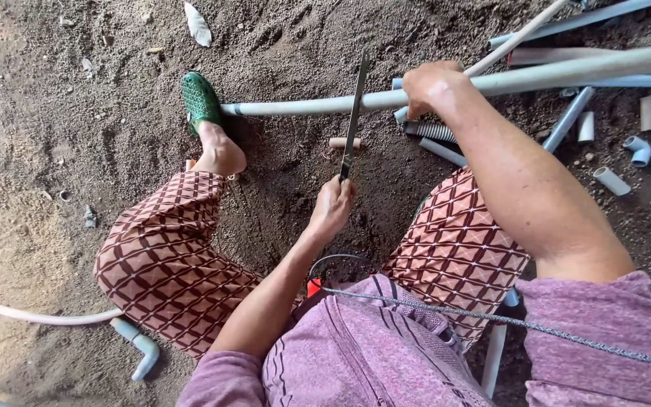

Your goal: Cutting a white PVC pipe using a handheld hacksaw blade while sitting on the ground.

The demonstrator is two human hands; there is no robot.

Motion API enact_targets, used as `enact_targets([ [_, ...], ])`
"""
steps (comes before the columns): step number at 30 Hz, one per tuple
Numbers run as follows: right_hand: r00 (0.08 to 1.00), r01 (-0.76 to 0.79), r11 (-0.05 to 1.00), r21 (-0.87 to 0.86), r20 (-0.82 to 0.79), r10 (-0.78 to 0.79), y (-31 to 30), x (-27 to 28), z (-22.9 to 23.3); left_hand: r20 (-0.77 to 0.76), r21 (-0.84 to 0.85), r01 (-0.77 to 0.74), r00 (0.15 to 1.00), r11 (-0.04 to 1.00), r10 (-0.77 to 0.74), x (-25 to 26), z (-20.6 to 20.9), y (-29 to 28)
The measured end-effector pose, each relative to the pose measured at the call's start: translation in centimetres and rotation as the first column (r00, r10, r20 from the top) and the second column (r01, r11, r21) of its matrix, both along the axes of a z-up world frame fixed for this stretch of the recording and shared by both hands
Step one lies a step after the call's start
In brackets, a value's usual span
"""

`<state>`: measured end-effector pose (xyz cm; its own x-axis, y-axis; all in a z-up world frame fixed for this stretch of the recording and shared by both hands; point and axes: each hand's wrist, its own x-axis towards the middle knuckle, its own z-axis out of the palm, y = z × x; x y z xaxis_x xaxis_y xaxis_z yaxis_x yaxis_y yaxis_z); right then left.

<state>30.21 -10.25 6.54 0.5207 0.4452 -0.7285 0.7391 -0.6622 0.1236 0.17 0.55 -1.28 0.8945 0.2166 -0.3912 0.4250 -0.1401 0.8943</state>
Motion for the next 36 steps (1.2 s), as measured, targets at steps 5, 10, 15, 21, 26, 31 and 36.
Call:
enact_targets([
  [5,0.998,-0.036,0.999,-0.039,0.042,0.038,0.3,-0.4,-0.2,-0.001,-0.108,-0.029,1.000,0.994,0.029,5.9,-0.3,1.5],
  [10,0.997,-0.060,0.997,0.050,0.044,0.058,-0.3,-0.3,-0.7,0.198,0.014,-0.013,0.980,1.000,0.010,5.6,-2.4,0.5],
  [15,0.998,-0.045,0.999,0.001,0.048,0.045,0.2,0.1,-0.4,-0.108,-0.042,-0.062,0.992,0.997,0.058,0.4,0.3,-0.1],
  [21,0.998,-0.039,0.999,0.027,0.055,0.038,-0.1,0.0,-1.5,-0.002,0.016,0.003,1.000,1.000,-0.002,8.1,0.1,1.9],
  [26,0.999,-0.035,0.999,0.012,0.040,0.034,-0.3,0.3,-0.6,0.101,0.018,-0.026,0.995,1.000,0.024,2.8,-1.0,-0.1],
  [31,0.999,0.009,1.000,0.017,0.050,-0.010,0.1,-0.2,-0.7,-0.085,-0.145,-0.086,0.994,0.986,0.075,3.2,-0.2,0.5],
  [36,0.999,0.001,1.000,0.029,0.037,-0.002,-0.5,-0.2,-0.1,-0.021,0.087,-0.045,0.999,0.995,0.047,7.5,0.1,0.3],
])
